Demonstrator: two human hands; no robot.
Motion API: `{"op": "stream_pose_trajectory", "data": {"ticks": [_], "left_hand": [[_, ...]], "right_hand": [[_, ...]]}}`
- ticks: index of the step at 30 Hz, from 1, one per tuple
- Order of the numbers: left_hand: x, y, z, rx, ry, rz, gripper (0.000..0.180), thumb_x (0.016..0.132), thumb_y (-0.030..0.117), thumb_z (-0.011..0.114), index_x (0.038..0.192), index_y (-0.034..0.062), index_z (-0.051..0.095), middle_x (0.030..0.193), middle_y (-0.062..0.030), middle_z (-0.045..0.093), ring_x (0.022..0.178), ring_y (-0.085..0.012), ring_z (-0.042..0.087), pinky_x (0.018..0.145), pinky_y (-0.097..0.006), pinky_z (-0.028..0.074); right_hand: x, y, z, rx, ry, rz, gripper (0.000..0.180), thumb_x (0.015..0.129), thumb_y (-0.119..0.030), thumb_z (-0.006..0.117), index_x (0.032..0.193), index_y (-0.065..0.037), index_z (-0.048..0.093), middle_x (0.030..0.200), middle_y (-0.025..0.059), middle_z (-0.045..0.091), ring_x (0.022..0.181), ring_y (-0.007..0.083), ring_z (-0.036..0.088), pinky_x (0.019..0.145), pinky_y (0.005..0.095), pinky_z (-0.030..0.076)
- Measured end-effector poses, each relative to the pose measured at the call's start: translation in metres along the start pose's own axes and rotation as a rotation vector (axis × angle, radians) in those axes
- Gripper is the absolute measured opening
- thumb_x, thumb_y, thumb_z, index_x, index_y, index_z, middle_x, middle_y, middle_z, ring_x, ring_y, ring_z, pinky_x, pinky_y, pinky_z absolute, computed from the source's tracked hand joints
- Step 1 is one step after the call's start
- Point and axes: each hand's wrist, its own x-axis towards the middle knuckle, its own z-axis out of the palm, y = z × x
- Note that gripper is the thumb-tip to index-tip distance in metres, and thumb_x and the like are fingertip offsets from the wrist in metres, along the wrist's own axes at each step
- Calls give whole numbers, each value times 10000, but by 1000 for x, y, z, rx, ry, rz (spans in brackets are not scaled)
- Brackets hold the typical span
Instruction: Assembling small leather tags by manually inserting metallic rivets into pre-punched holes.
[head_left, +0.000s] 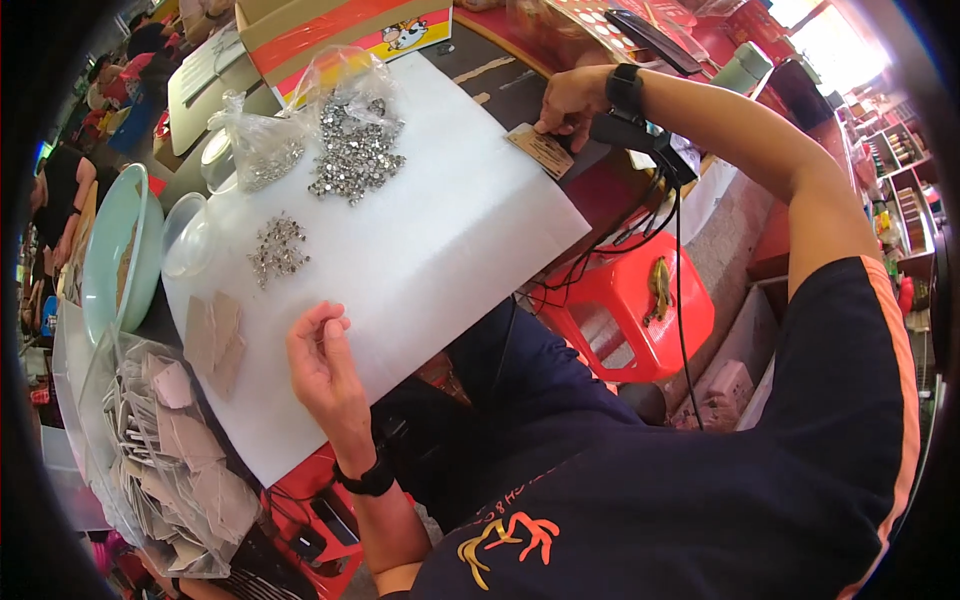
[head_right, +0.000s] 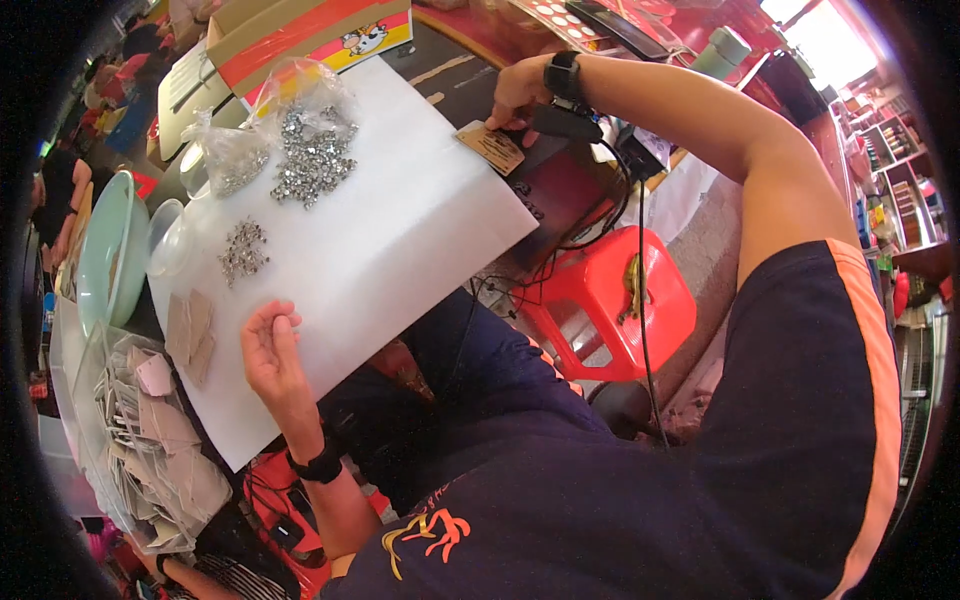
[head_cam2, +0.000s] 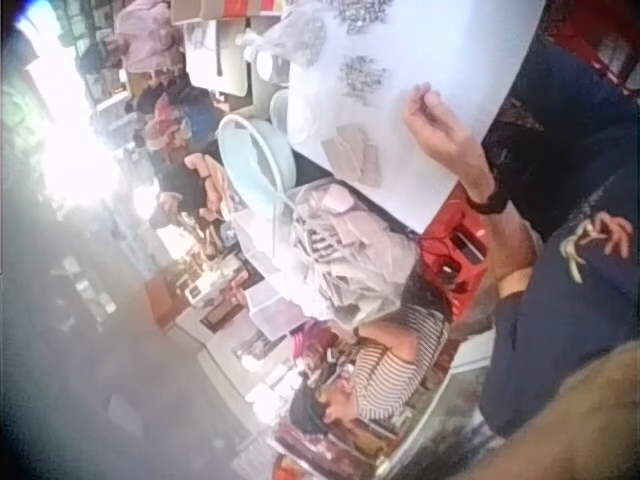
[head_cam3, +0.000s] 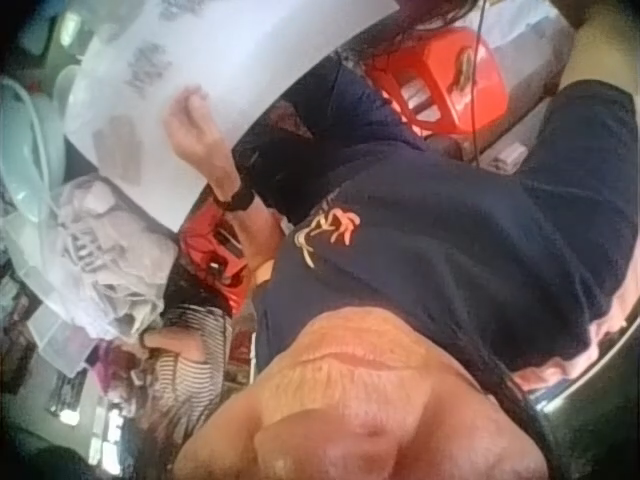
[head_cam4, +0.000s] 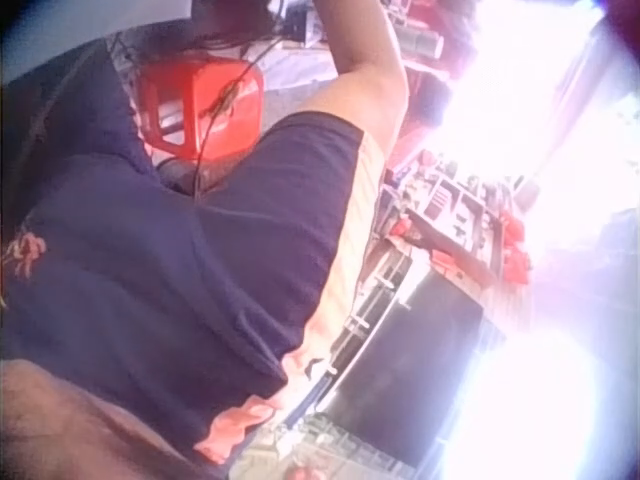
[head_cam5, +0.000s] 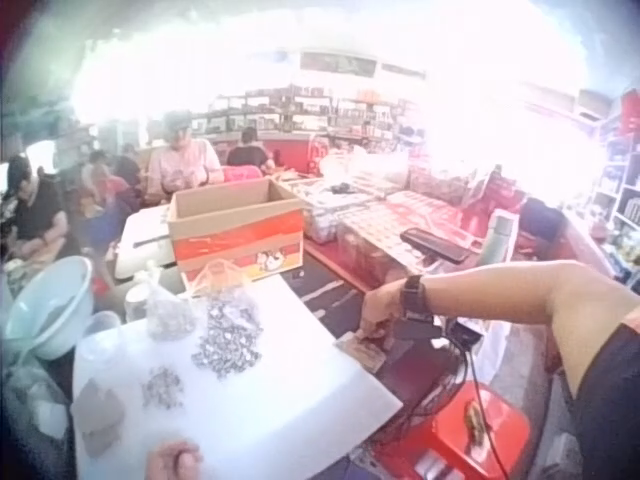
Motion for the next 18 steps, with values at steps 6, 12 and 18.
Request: {"op": "stream_pose_trajectory", "data": {"ticks": [6,12,18], "left_hand": [[0,-10,1,-9,-18,62,184,978,57,515,1135,-29,558,1059,-99,619,955,-161,591,892,-293,476],[-1,-8,-4,-49,-38,54,183,976,66,521,1127,-32,554,1055,-99,621,955,-156,593,887,-290,479],[0,-12,1,46,-49,88,188,984,75,514,1139,-27,548,1059,-97,620,970,-162,601,894,-299,474]], "right_hand": [[-4,4,4,54,48,2,182,898,-205,678,803,-54,638,624,-6,513,587,129,532,740,443,577],[-2,25,-8,177,100,32,180,863,-226,738,869,-58,675,709,13,591,657,133,565,752,391,586],[-9,35,-22,72,173,-5,214,886,-232,709,824,-32,665,662,16,583,596,142,562,654,368,574]]}}
